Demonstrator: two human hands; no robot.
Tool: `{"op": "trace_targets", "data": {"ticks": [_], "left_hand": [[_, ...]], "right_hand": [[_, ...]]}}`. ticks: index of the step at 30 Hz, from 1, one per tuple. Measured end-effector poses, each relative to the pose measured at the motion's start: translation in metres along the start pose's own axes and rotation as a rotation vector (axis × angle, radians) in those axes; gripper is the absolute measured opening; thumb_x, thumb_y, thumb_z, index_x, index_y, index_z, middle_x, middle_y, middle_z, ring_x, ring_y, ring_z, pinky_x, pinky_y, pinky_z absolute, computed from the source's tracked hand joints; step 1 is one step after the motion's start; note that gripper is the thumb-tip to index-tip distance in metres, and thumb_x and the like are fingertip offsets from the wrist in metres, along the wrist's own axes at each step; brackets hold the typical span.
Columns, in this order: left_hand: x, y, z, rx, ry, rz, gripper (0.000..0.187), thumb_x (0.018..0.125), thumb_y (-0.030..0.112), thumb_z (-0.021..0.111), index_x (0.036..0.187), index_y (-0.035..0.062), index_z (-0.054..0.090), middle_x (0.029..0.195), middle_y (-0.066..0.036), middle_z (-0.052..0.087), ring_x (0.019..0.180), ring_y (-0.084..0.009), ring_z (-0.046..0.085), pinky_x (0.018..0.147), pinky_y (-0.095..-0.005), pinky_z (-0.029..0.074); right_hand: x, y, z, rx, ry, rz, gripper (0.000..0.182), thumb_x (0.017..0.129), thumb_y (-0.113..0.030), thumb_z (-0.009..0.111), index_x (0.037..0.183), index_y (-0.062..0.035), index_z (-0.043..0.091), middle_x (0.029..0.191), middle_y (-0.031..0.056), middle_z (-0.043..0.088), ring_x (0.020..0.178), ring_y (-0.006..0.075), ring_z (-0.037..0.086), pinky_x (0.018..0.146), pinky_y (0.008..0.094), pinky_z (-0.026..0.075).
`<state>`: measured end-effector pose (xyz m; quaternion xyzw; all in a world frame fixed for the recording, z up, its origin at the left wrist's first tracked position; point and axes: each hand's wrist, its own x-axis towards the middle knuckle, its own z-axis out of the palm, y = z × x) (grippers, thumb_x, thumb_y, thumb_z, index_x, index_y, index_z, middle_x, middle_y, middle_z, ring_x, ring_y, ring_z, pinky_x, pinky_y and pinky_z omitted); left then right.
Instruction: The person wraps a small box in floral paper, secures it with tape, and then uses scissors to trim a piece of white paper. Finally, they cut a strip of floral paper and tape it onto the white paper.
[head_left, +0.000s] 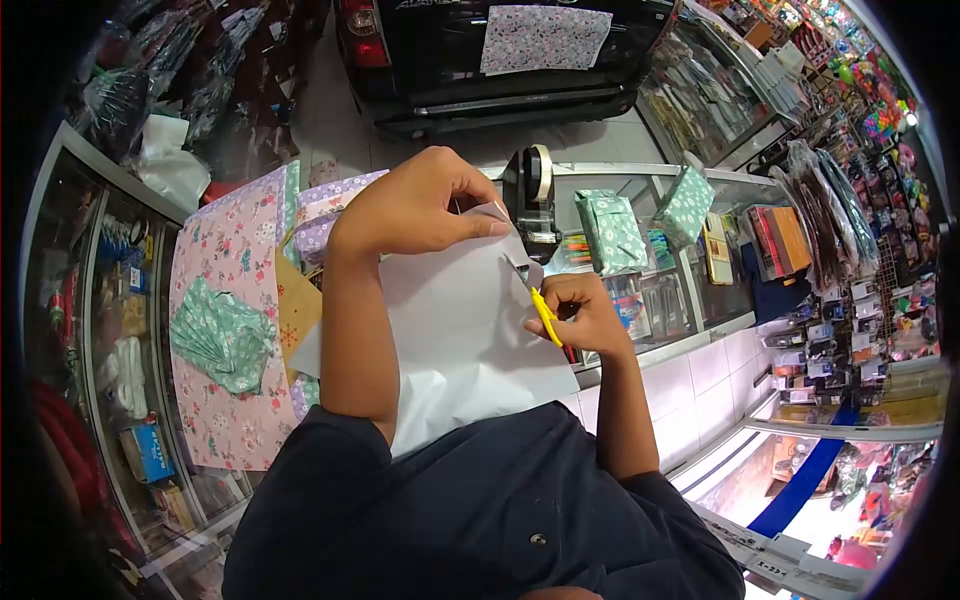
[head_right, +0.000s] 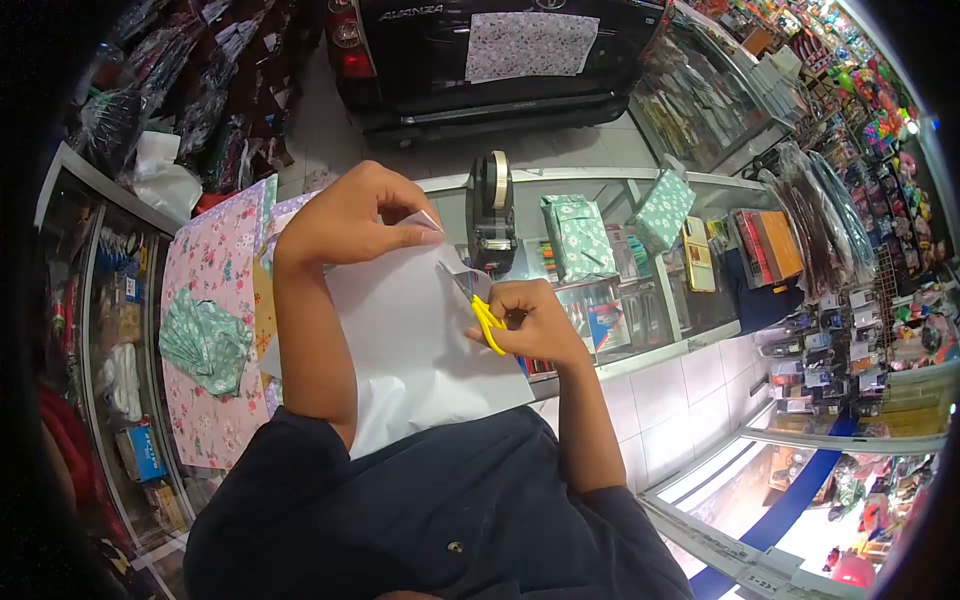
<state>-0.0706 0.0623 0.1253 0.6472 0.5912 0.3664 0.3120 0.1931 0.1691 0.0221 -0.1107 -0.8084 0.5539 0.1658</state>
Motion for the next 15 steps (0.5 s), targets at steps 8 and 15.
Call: {"op": "trace_targets", "data": {"ticks": [8, 15], "left_hand": [[0.0015, 0.0017, 0.0000, 0.016, -0.018, -0.005, 0.023, 0.086, 0.023, 0.080, 0.094, 0.0016, 0.079, 0.073, -0.008, 0.070, 0.065, -0.0120, 0.055, 0.063, -0.0308, 0.047], [0.0021, 0.0032, 0.0009, 0.015, -0.030, 0.011, 0.025, 0.085, 0.023, 0.081, 0.094, 0.0005, 0.079, 0.072, -0.007, 0.070, 0.066, -0.0105, 0.056, 0.063, -0.0299, 0.047]], "right_hand": [[0.0006, -0.0058, -0.0039, 0.065, -0.020, 0.004, 0.042, 0.074, -0.013, 0.088, 0.056, -0.0048, 0.051, 0.057, -0.0005, 0.049, 0.054, 0.0100, 0.044, 0.053, 0.0289, 0.032], [0.0047, -0.0069, -0.0018, 0.046, -0.004, -0.005, 0.044, 0.074, -0.014, 0.088, 0.057, -0.0053, 0.049, 0.057, -0.0017, 0.048, 0.055, 0.0088, 0.043, 0.052, 0.0286, 0.031]]}}
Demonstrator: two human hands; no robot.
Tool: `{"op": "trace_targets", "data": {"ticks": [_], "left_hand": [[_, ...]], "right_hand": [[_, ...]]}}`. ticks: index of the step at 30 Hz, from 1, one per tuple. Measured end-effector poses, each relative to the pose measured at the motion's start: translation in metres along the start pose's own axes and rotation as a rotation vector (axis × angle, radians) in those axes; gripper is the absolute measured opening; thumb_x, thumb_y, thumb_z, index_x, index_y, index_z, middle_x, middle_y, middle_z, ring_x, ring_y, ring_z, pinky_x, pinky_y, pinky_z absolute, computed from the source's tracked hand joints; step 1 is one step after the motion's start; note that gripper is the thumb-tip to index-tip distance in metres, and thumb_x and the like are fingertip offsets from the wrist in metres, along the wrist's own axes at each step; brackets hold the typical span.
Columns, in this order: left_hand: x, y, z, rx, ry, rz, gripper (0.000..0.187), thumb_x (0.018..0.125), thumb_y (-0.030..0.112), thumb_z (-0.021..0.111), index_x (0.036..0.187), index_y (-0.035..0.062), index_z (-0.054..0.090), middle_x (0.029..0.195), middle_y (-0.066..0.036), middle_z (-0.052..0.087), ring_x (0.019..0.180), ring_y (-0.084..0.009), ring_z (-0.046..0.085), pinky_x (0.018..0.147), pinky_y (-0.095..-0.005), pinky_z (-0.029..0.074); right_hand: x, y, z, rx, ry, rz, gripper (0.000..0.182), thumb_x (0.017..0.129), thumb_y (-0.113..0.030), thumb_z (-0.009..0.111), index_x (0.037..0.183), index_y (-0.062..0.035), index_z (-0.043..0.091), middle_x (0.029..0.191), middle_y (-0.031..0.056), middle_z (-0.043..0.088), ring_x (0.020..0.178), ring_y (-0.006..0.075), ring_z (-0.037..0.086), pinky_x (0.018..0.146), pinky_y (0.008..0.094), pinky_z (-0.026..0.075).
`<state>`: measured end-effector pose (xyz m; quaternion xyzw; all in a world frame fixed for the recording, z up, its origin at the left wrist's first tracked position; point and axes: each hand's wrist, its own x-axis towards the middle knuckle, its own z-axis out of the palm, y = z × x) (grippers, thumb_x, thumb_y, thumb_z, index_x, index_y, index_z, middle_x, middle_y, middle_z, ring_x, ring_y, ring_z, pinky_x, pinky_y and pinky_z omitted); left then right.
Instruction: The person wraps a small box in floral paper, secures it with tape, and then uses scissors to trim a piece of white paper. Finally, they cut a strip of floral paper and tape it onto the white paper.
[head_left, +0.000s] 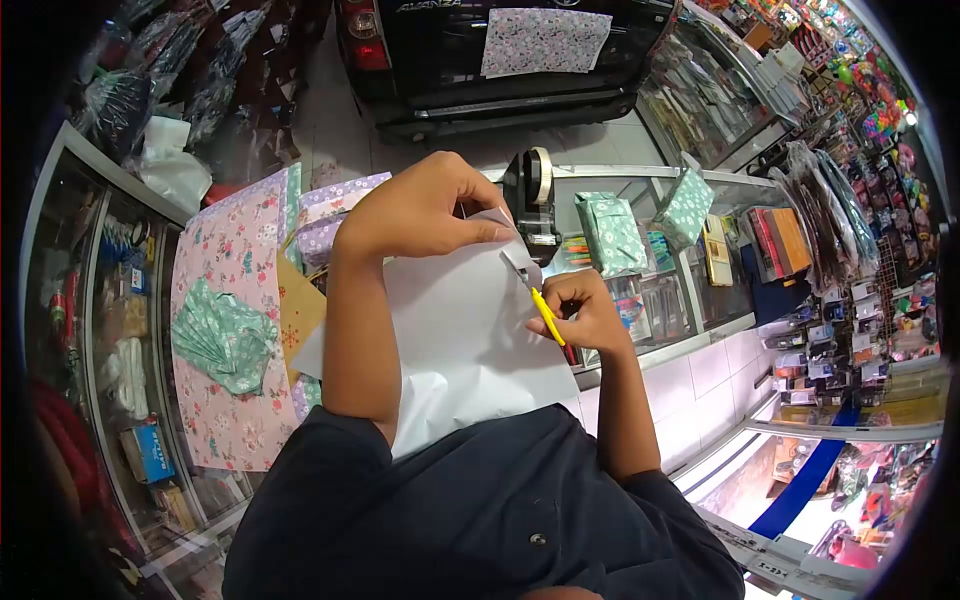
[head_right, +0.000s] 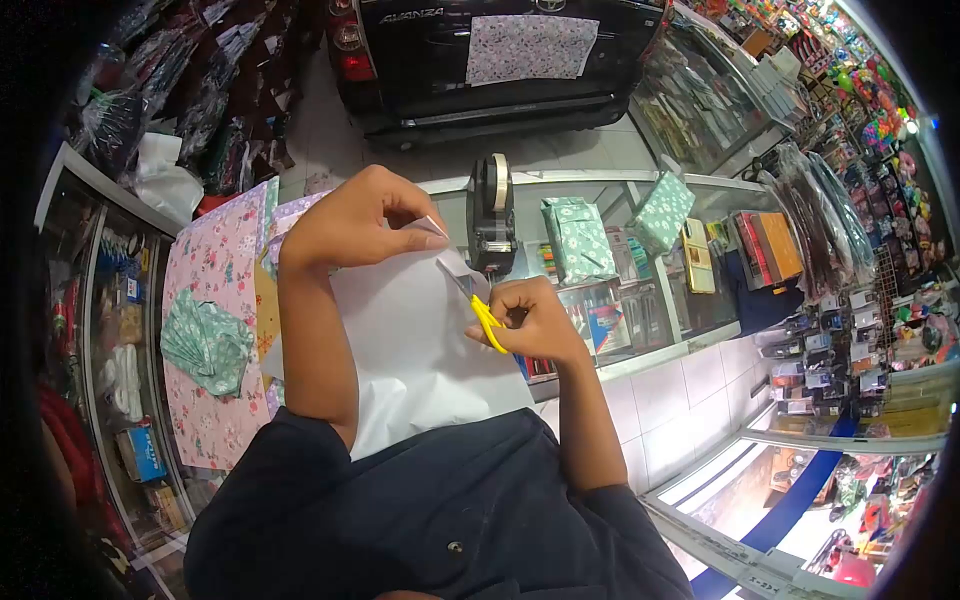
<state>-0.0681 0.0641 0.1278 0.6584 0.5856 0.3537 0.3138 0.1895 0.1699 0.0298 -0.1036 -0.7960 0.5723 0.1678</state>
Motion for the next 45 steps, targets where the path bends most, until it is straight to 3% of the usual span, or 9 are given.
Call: {"op": "trace_targets", "data": {"ticks": [5, 7, 15, 21, 23, 27, 32, 34, 45], "left_hand": [[0.000, -0.001, 0.000, -0.049, -0.009, 0.009, 0.024, 0.086, 0.022, 0.080, 0.094, 0.0001, 0.079, 0.073, -0.007, 0.070, 0.066, -0.0096, 0.057, 0.063, -0.0291, 0.047], [0.000, 0.001, -0.002, -0.009, -0.030, -0.020, 0.019, 0.087, 0.017, 0.080, 0.095, 0.0000, 0.078, 0.081, -0.004, 0.073, 0.072, -0.0091, 0.060, 0.067, -0.0271, 0.049], [0.000, 0.000, -0.002, 0.004, -0.031, -0.032, 0.020, 0.086, 0.018, 0.080, 0.095, 0.0000, 0.078, 0.079, -0.004, 0.072, 0.071, -0.0088, 0.058, 0.065, -0.0272, 0.048], [0.001, 0.001, -0.001, -0.003, -0.037, -0.058, 0.020, 0.086, 0.019, 0.081, 0.094, 0.0008, 0.078, 0.078, -0.004, 0.072, 0.070, -0.0095, 0.058, 0.064, -0.0275, 0.047], [0.001, 0.001, 0.000, -0.008, -0.036, -0.065, 0.020, 0.086, 0.020, 0.081, 0.094, 0.0012, 0.079, 0.079, -0.004, 0.072, 0.070, -0.0095, 0.058, 0.063, -0.0275, 0.047], [0.000, 0.002, -0.002, 0.007, -0.040, -0.050, 0.022, 0.087, 0.022, 0.082, 0.095, 0.0019, 0.079, 0.079, -0.004, 0.073, 0.072, -0.0093, 0.059, 0.063, -0.0275, 0.047], [-0.001, 0.003, -0.003, 0.023, -0.047, -0.051, 0.022, 0.087, 0.021, 0.081, 0.096, 0.0014, 0.079, 0.080, -0.005, 0.073, 0.073, -0.0096, 0.060, 0.065, -0.0277, 0.048], [-0.002, -0.005, -0.002, 0.002, -0.009, -0.025, 0.023, 0.089, 0.022, 0.080, 0.094, 0.0001, 0.079, 0.069, -0.004, 0.067, 0.063, -0.0082, 0.052, 0.060, -0.0276, 0.044], [0.000, 0.001, 0.000, -0.014, -0.002, 0.015, 0.023, 0.089, 0.023, 0.080, 0.094, 0.0002, 0.078, 0.071, -0.004, 0.068, 0.065, -0.0079, 0.055, 0.063, -0.0276, 0.047]], "right_hand": [[-0.001, 0.003, 0.003, -0.044, 0.010, -0.021, 0.042, 0.075, -0.012, 0.088, 0.059, -0.0045, 0.050, 0.058, -0.0011, 0.048, 0.056, 0.0093, 0.044, 0.053, 0.0287, 0.033], [-0.001, 0.004, 0.003, -0.026, 0.004, -0.020, 0.041, 0.076, -0.012, 0.088, 0.059, -0.0042, 0.051, 0.058, -0.0006, 0.049, 0.056, 0.0096, 0.045, 0.053, 0.0287, 0.033], [-0.002, 0.001, 0.006, 0.032, 0.029, 0.049, 0.040, 0.076, -0.013, 0.088, 0.059, -0.0028, 0.053, 0.059, 0.0010, 0.052, 0.056, 0.0108, 0.047, 0.053, 0.0287, 0.033], [-0.001, 0.005, 0.004, 0.034, 0.003, -0.032, 0.042, 0.077, -0.018, 0.088, 0.059, -0.0028, 0.052, 0.059, 0.0010, 0.050, 0.056, 0.0100, 0.045, 0.053, 0.0291, 0.032], [0.000, -0.003, 0.006, 0.106, 0.017, 0.061, 0.043, 0.077, -0.020, 0.088, 0.060, -0.0029, 0.053, 0.059, 0.0005, 0.050, 0.056, 0.0097, 0.044, 0.053, 0.0295, 0.032], [0.001, 0.003, 0.006, 0.014, 0.008, -0.020, 0.043, 0.078, -0.020, 0.088, 0.060, -0.0028, 0.052, 0.060, 0.0000, 0.050, 0.057, 0.0094, 0.044, 0.054, 0.0292, 0.032], [0.000, -0.003, 0.007, 0.089, 0.025, 0.079, 0.042, 0.079, -0.017, 0.087, 0.061, -0.0029, 0.052, 0.059, -0.0003, 0.050, 0.057, 0.0092, 0.044, 0.054, 0.0285, 0.032], [0.001, 0.001, 0.007, 0.056, 0.027, 0.057, 0.042, 0.079, -0.017, 0.087, 0.061, -0.0030, 0.052, 0.059, -0.0004, 0.050, 0.057, 0.0092, 0.045, 0.054, 0.0285, 0.032], [0.005, 0.005, 0.000, -0.005, -0.001, -0.022, 0.043, 0.074, -0.023, 0.088, 0.060, -0.0052, 0.052, 0.059, -0.0019, 0.047, 0.057, 0.0081, 0.044, 0.054, 0.0278, 0.031]]}}
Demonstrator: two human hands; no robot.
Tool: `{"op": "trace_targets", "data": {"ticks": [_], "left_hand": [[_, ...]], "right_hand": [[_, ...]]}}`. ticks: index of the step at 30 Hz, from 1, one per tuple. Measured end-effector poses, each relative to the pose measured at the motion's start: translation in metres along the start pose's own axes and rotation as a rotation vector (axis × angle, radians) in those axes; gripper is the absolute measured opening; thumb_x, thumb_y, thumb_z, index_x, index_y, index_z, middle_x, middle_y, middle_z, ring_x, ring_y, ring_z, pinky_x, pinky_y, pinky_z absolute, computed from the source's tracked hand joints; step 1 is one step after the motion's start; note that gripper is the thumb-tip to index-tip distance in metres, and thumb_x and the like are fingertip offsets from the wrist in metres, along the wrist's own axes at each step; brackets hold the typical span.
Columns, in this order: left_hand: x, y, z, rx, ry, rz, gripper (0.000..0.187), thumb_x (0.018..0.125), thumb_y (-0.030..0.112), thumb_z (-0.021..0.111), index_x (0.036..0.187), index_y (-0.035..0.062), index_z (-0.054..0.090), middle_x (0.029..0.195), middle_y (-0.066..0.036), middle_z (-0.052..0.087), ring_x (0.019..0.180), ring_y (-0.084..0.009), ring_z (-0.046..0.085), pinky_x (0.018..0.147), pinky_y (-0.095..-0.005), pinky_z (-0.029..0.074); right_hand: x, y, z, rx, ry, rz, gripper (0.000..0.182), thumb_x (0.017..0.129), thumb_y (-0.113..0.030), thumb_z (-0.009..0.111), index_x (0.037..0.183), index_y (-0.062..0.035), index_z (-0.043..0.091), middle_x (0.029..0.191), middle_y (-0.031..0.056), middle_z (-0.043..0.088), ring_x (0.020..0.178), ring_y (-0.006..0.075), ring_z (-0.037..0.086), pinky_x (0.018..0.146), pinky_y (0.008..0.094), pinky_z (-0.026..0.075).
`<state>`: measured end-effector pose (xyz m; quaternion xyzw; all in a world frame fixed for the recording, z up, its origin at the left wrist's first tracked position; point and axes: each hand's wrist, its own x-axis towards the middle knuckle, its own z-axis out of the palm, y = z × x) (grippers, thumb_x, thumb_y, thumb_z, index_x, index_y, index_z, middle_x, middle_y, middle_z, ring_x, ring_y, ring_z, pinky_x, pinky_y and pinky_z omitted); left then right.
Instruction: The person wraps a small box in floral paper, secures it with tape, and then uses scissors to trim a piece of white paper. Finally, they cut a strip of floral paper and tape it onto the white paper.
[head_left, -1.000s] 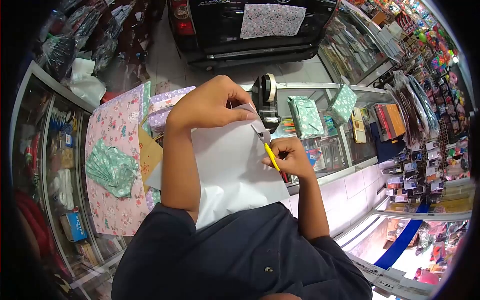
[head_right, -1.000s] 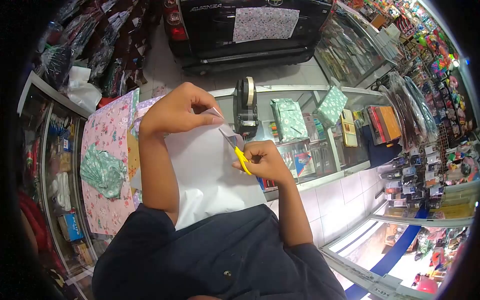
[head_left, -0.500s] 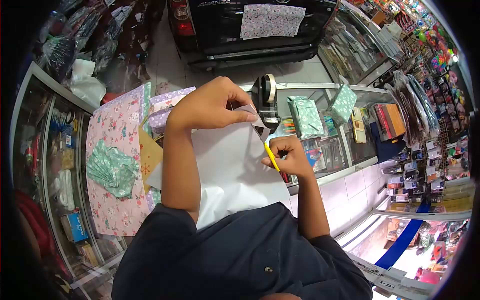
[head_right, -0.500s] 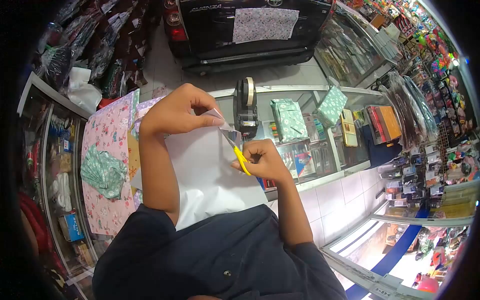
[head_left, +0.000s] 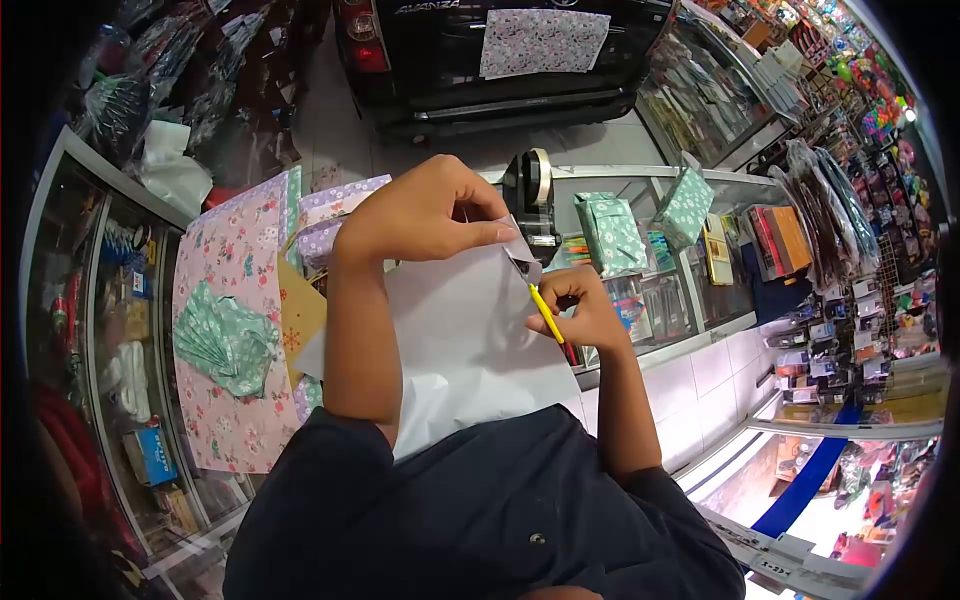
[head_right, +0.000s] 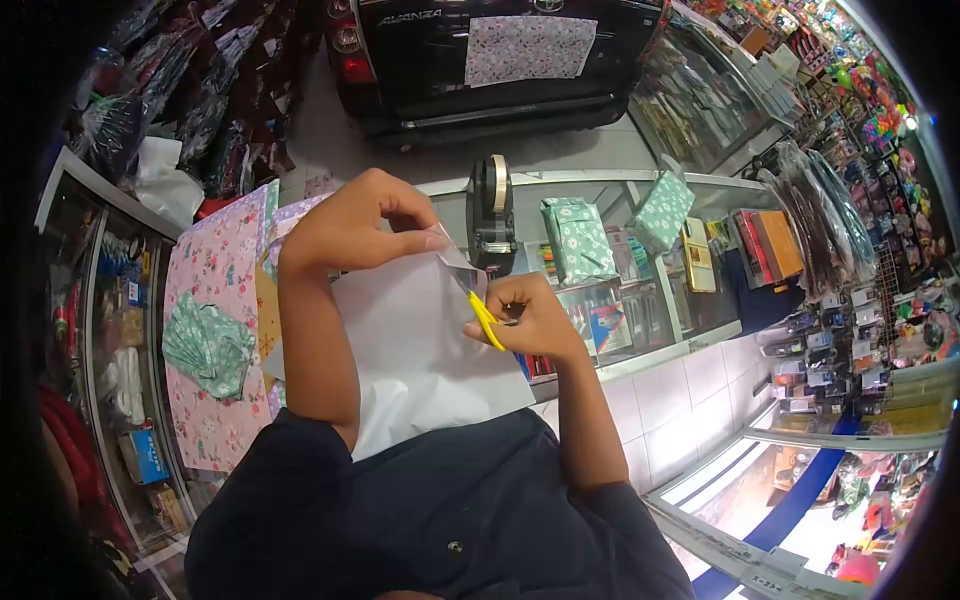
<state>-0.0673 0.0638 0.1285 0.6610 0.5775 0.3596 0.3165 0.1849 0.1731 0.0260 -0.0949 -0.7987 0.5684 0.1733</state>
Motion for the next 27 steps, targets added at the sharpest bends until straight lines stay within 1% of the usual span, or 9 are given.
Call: {"op": "trace_targets", "data": {"ticks": [3, 5, 7, 11, 14, 16, 23, 25, 27], "left_hand": [[0.0004, -0.0041, -0.0002, 0.003, 0.002, 0.027, 0.024, 0.089, 0.025, 0.080, 0.094, 0.0013, 0.078, 0.071, -0.004, 0.068, 0.065, -0.0084, 0.055, 0.063, -0.0281, 0.047], [0.0002, -0.0042, -0.0013, -0.007, 0.006, 0.032, 0.024, 0.089, 0.025, 0.080, 0.094, 0.0019, 0.078, 0.072, -0.004, 0.069, 0.066, -0.0086, 0.056, 0.063, -0.0283, 0.048], [-0.0002, -0.0016, -0.0030, -0.021, -0.017, -0.041, 0.017, 0.087, 0.015, 0.081, 0.093, -0.0005, 0.077, 0.080, -0.004, 0.071, 0.074, -0.0103, 0.061, 0.068, -0.0281, 0.050], [-0.0003, -0.0014, -0.0036, -0.015, -0.023, -0.046, 0.016, 0.087, 0.014, 0.081, 0.093, -0.0008, 0.078, 0.080, -0.005, 0.072, 0.075, -0.0100, 0.062, 0.068, -0.0275, 0.050], [-0.0006, -0.0021, -0.0024, -0.057, -0.010, -0.069, 0.017, 0.087, 0.014, 0.081, 0.093, -0.0010, 0.078, 0.081, -0.006, 0.073, 0.076, -0.0102, 0.063, 0.069, -0.0278, 0.051], [0.0000, -0.0062, -0.0006, -0.033, 0.020, 0.022, 0.023, 0.088, 0.021, 0.080, 0.095, -0.0016, 0.078, 0.072, -0.005, 0.069, 0.065, -0.0080, 0.054, 0.061, -0.0280, 0.047], [0.0007, -0.0041, -0.0008, -0.007, 0.025, -0.009, 0.020, 0.088, 0.019, 0.079, 0.094, -0.0005, 0.079, 0.070, -0.005, 0.069, 0.064, -0.0079, 0.053, 0.060, -0.0279, 0.046], [0.0009, -0.0009, -0.0025, 0.007, 0.001, -0.088, 0.015, 0.087, 0.012, 0.081, 0.093, -0.0017, 0.078, 0.081, -0.007, 0.074, 0.075, -0.0102, 0.063, 0.070, -0.0279, 0.052], [0.0011, 0.0012, -0.0032, -0.001, -0.007, -0.085, 0.015, 0.087, 0.012, 0.081, 0.093, -0.0016, 0.078, 0.081, -0.007, 0.073, 0.075, -0.0100, 0.063, 0.070, -0.0279, 0.052]], "right_hand": [[0.0010, -0.0017, 0.0000, 0.008, -0.011, 0.044, 0.042, 0.074, -0.022, 0.088, 0.060, -0.0054, 0.052, 0.060, -0.0016, 0.047, 0.058, 0.0082, 0.044, 0.054, 0.0280, 0.031], [0.0020, -0.0040, 0.0024, -0.032, 0.012, -0.017, 0.042, 0.075, -0.022, 0.088, 0.060, -0.0046, 0.052, 0.061, -0.0012, 0.048, 0.057, 0.0086, 0.044, 0.054, 0.0280, 0.031], [0.0016, -0.0036, 0.0033, -0.029, 0.007, -0.021, 0.042, 0.076, -0.023, 0.088, 0.061, -0.0040, 0.053, 0.061, -0.0011, 0.049, 0.058, 0.0088, 0.045, 0.054, 0.0282, 0.032], [0.0019, 0.0004, 0.0027, -0.055, -0.009, -0.061, 0.043, 0.078, -0.024, 0.087, 0.064, -0.0025, 0.054, 0.063, 0.0000, 0.050, 0.059, 0.0101, 0.046, 0.053, 0.0286, 0.033], [0.0004, -0.0011, 0.0048, -0.007, 0.000, -0.024, 0.042, 0.079, -0.024, 0.087, 0.065, -0.0022, 0.054, 0.064, 0.0012, 0.050, 0.059, 0.0113, 0.046, 0.054, 0.0289, 0.033], [0.0010, -0.0020, 0.0043, -0.026, 0.000, -0.031, 0.042, 0.080, -0.024, 0.087, 0.065, -0.0020, 0.054, 0.064, 0.0016, 0.050, 0.059, 0.0118, 0.046, 0.054, 0.0291, 0.033], [0.0003, -0.0035, 0.0062, 0.014, 0.013, -0.026, 0.040, 0.080, -0.020, 0.086, 0.066, -0.0015, 0.054, 0.064, 0.0019, 0.049, 0.060, 0.0120, 0.045, 0.054, 0.0305, 0.032], [0.0002, -0.0046, 0.0057, -0.001, 0.015, -0.027, 0.039, 0.080, -0.019, 0.086, 0.065, -0.0018, 0.054, 0.064, 0.0016, 0.049, 0.060, 0.0117, 0.045, 0.055, 0.0307, 0.031], [-0.0002, -0.0059, 0.0051, -0.015, 0.016, -0.029, 0.039, 0.079, -0.019, 0.087, 0.065, -0.0021, 0.054, 0.064, 0.0013, 0.050, 0.060, 0.0114, 0.045, 0.055, 0.0309, 0.031]]}}
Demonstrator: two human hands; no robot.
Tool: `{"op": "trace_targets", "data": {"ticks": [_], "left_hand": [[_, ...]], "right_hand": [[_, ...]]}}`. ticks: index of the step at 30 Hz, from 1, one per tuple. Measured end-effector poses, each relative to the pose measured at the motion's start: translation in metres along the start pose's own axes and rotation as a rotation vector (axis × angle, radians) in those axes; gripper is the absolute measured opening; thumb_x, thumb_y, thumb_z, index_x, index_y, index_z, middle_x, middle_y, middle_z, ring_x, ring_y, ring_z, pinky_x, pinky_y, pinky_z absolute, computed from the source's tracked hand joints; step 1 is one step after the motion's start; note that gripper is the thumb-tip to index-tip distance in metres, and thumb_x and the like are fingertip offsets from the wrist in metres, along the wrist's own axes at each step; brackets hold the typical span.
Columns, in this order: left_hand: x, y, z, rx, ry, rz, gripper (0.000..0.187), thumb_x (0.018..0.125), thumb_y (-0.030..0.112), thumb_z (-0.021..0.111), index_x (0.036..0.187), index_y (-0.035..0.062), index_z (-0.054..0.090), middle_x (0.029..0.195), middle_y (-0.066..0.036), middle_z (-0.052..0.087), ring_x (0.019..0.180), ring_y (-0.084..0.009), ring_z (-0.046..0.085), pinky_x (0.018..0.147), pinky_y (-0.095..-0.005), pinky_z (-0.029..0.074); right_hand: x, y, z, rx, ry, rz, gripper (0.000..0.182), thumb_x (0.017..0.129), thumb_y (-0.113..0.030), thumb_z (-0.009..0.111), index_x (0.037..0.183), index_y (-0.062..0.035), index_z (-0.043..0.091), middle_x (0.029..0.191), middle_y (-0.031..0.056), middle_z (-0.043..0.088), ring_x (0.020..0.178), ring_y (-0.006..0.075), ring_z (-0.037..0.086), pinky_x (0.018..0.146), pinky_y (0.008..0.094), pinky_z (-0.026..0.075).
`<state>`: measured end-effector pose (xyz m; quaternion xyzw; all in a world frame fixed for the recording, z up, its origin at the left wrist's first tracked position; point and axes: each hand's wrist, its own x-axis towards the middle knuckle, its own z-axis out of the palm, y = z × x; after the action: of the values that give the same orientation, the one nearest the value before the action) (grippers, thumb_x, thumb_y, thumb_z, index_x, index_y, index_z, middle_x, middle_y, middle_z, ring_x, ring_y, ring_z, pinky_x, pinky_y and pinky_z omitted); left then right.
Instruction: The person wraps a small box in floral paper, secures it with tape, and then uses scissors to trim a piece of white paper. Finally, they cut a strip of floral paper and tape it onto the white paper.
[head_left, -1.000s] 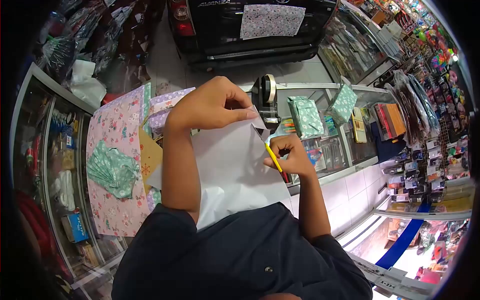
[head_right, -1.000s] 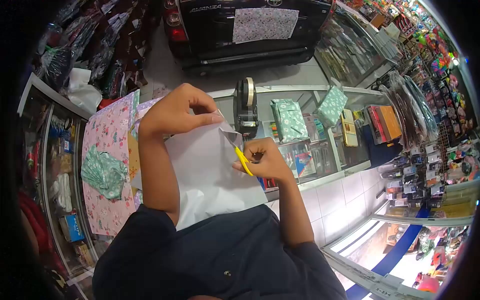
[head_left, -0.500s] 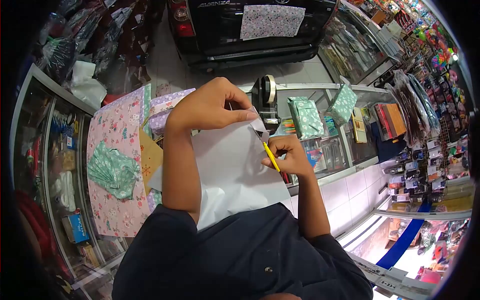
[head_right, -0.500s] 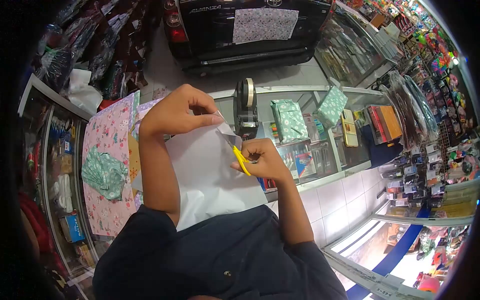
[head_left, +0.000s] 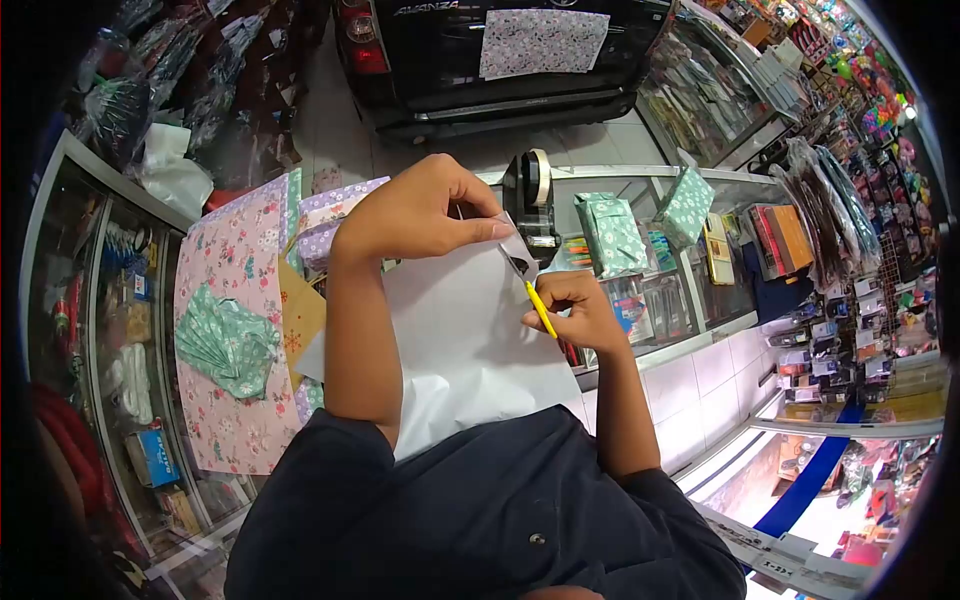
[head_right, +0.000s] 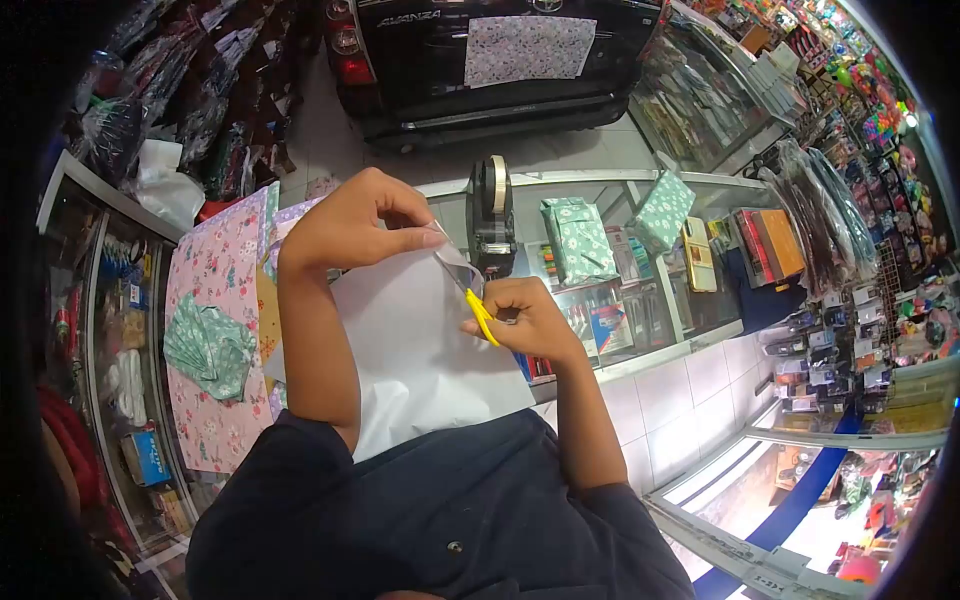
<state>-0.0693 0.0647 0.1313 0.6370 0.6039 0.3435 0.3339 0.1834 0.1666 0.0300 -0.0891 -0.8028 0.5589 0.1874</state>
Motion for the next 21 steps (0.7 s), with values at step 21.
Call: {"op": "trace_targets", "data": {"ticks": [21], "left_hand": [[-0.002, -0.001, 0.000, -0.021, 0.051, 0.028, 0.017, 0.090, 0.013, 0.078, 0.099, -0.0013, 0.077, 0.083, -0.004, 0.073, 0.077, -0.0086, 0.063, 0.070, -0.0266, 0.052]], "right_hand": [[0.005, 0.002, 0.004, -0.017, 0.030, -0.042, 0.041, 0.080, -0.020, 0.085, 0.065, -0.0011, 0.052, 0.062, 0.0015, 0.048, 0.059, 0.0110, 0.043, 0.054, 0.0304, 0.031]]}}
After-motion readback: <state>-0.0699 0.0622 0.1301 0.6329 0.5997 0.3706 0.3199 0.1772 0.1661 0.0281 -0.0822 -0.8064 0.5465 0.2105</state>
